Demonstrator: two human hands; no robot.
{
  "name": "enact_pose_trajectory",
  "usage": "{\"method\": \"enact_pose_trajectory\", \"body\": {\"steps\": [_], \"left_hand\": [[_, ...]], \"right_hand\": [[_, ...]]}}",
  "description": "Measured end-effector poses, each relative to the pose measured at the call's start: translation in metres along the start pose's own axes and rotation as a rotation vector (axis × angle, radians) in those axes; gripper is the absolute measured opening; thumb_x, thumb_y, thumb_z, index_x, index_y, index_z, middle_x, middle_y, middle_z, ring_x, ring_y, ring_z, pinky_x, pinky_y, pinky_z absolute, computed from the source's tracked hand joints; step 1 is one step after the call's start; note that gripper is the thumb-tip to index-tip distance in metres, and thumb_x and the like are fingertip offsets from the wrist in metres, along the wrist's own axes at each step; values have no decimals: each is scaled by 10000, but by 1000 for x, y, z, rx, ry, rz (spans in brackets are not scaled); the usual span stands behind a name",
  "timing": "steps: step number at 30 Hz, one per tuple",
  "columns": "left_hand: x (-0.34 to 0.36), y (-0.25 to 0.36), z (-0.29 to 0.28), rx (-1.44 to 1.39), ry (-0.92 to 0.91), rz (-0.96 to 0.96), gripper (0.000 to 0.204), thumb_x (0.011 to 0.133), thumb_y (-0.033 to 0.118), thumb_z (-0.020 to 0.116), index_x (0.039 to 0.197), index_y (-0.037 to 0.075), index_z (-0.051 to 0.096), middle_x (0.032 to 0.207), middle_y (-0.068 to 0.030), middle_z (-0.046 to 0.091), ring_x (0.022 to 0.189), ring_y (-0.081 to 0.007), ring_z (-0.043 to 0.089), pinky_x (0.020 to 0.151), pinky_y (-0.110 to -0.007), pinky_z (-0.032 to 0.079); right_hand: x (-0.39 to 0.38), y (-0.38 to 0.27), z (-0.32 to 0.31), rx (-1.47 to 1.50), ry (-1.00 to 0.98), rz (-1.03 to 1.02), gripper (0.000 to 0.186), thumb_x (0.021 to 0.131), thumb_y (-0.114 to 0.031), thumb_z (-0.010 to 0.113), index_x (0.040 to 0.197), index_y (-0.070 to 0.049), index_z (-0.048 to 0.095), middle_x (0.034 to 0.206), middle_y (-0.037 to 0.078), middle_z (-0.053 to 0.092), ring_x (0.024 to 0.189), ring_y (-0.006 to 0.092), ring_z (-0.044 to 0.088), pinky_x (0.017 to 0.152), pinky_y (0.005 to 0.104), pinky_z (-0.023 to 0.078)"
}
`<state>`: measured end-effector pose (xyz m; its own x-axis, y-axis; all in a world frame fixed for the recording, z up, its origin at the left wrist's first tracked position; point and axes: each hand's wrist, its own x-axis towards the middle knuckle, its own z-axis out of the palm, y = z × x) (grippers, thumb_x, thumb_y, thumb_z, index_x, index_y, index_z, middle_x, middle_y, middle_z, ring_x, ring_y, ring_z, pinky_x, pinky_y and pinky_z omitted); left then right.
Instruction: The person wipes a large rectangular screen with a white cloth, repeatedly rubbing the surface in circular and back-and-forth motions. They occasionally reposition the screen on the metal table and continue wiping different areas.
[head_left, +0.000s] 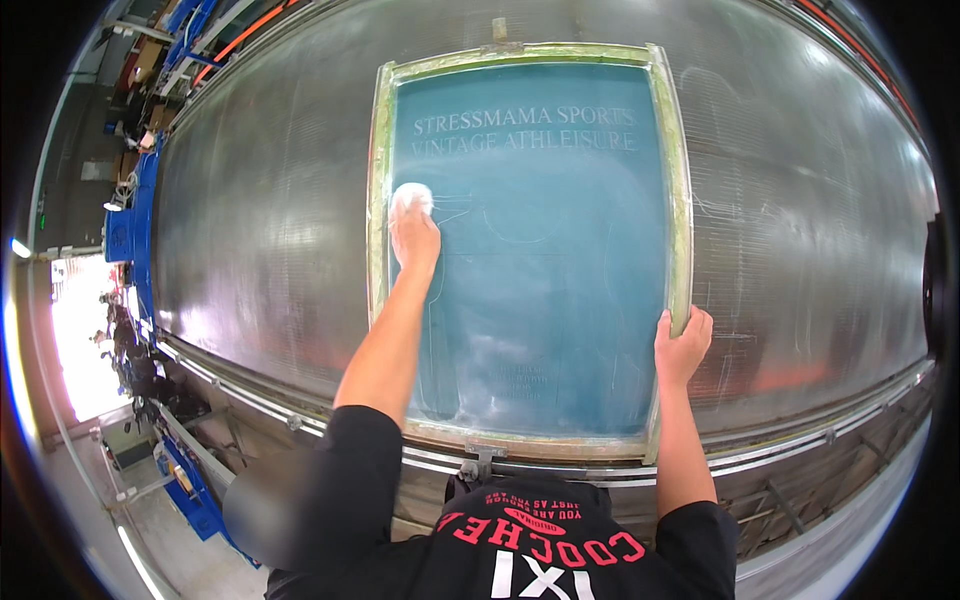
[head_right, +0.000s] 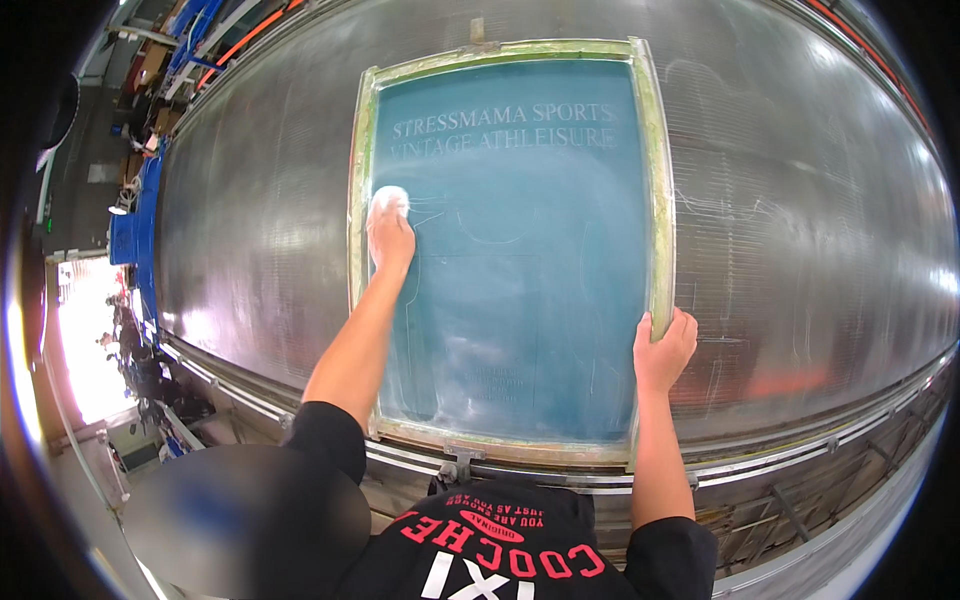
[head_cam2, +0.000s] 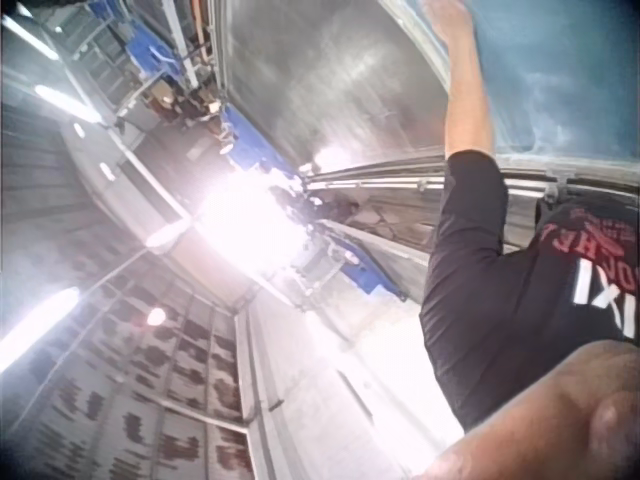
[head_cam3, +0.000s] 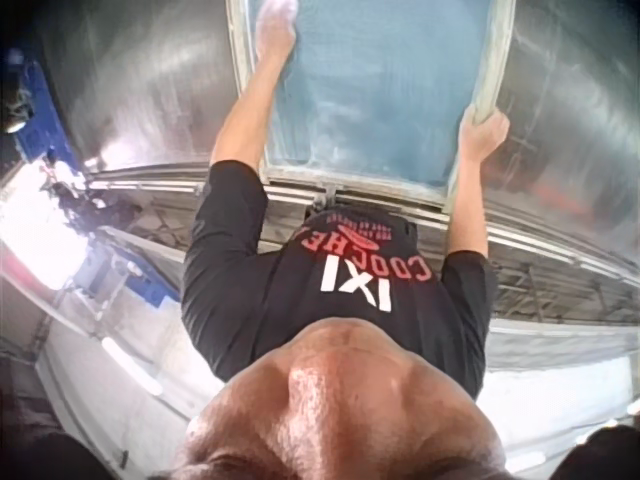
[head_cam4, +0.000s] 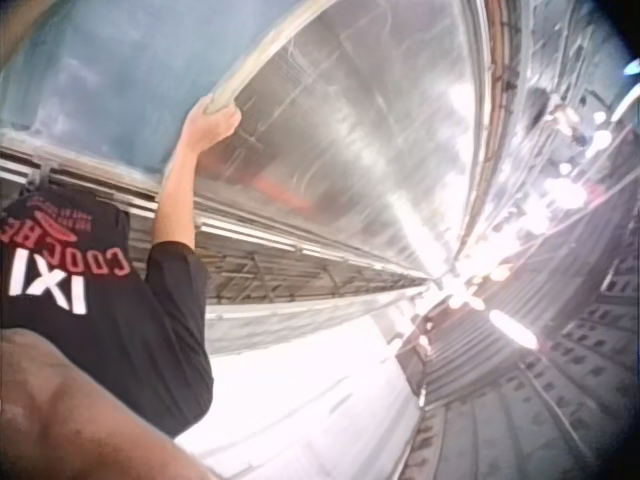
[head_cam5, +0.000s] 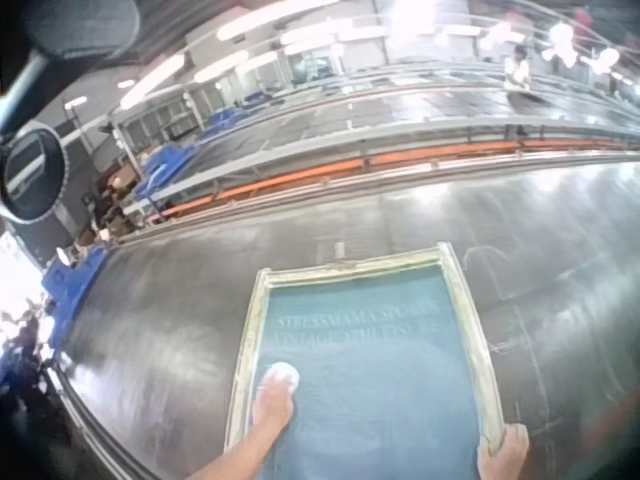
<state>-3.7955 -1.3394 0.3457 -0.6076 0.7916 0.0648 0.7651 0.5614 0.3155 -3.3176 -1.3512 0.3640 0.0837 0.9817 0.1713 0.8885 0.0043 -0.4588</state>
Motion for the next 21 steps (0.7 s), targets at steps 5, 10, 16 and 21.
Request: {"method": "enact_pose_trajectory", "body": {"steps": [5,10,16,21], "left_hand": [[-33,73,33,135,-138,589,430,938,102,546,1358,103,640,1448,-193,573,1412,-395,460,1198,-475,352],[-35,110,47,80,-102,519,403,942,72,552,1328,124,655,1466,-179,554,1372,-403,497,1184,-470,373],[-41,155,46,-84,27,347,383,953,81,582,1330,122,642,1412,-186,581,1393,-375,475,1165,-448,410],[-41,196,54,-75,-138,829,381,950,106,572,1322,122,649,1391,-205,594,1352,-387,507,1153,-462,410]], "right_hand": [[2,3,-1,-20,20,-28,408,887,-275,711,1175,-12,591,1137,160,590,1104,357,572,947,490,449],[2,3,-1,-16,36,-32,421,872,-280,722,1171,-12,594,1125,155,590,1100,354,570,932,485,454],[1,4,3,0,35,-32,427,866,-280,729,1177,-21,595,1128,155,584,1090,357,567,920,484,454],[0,6,2,-2,38,-5,437,860,-290,728,1175,-17,594,1142,151,584,1088,355,567,919,481,452]]}}
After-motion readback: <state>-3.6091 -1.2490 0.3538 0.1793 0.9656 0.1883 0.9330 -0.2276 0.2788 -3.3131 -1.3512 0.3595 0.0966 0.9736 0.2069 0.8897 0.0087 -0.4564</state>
